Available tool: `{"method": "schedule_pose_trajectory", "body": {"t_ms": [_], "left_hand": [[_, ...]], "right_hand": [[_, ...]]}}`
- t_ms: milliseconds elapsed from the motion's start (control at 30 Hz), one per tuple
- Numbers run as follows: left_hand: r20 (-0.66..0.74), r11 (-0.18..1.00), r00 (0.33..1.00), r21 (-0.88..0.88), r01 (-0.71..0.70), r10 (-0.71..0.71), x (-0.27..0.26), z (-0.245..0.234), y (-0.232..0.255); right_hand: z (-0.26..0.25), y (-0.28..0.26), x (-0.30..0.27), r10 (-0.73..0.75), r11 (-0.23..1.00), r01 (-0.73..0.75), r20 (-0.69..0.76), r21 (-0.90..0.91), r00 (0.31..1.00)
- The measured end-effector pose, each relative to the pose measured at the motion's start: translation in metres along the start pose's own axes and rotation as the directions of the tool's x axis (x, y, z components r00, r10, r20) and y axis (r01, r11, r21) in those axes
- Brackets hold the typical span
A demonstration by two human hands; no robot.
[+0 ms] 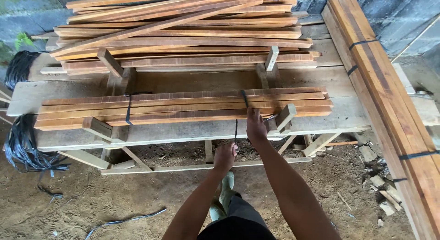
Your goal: Bundling multiple thin strips of wood together using plastic ties on a workbench.
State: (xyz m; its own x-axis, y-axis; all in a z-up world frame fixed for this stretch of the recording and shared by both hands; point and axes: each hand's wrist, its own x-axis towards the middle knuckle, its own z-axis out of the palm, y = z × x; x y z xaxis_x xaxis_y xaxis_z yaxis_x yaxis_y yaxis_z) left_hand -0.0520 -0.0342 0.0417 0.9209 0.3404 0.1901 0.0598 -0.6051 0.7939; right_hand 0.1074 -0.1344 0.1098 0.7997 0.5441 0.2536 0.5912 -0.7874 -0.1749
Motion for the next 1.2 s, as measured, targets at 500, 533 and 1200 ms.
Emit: {"method": "schedule_pose_trajectory", "body": {"t_ms": [500, 533, 1200], "left_hand": [[0.044, 0.964, 0.965, 0.061, -0.260, 0.258, 0.038, -0.036, 0.027], [0.046, 0.963, 0.965, 0.058, -0.262, 0.259, 0.047, -0.041, 0.038], [0.206, 0.949, 0.972, -0.312, -0.043, 0.112, 0.187, -0.036, 0.070]], "right_hand": [[-0.058, 0.001, 0.026, 0.277, 0.716, -0.345, 0.206, 0.606, 0.938], [-0.055, 0.010, 0.030, 0.281, 0.717, -0.347, 0.206, 0.604, 0.937], [-0.070, 0.096, 0.171, -0.299, -0.246, -0.342, 0.264, 0.907, 0.917]]}}
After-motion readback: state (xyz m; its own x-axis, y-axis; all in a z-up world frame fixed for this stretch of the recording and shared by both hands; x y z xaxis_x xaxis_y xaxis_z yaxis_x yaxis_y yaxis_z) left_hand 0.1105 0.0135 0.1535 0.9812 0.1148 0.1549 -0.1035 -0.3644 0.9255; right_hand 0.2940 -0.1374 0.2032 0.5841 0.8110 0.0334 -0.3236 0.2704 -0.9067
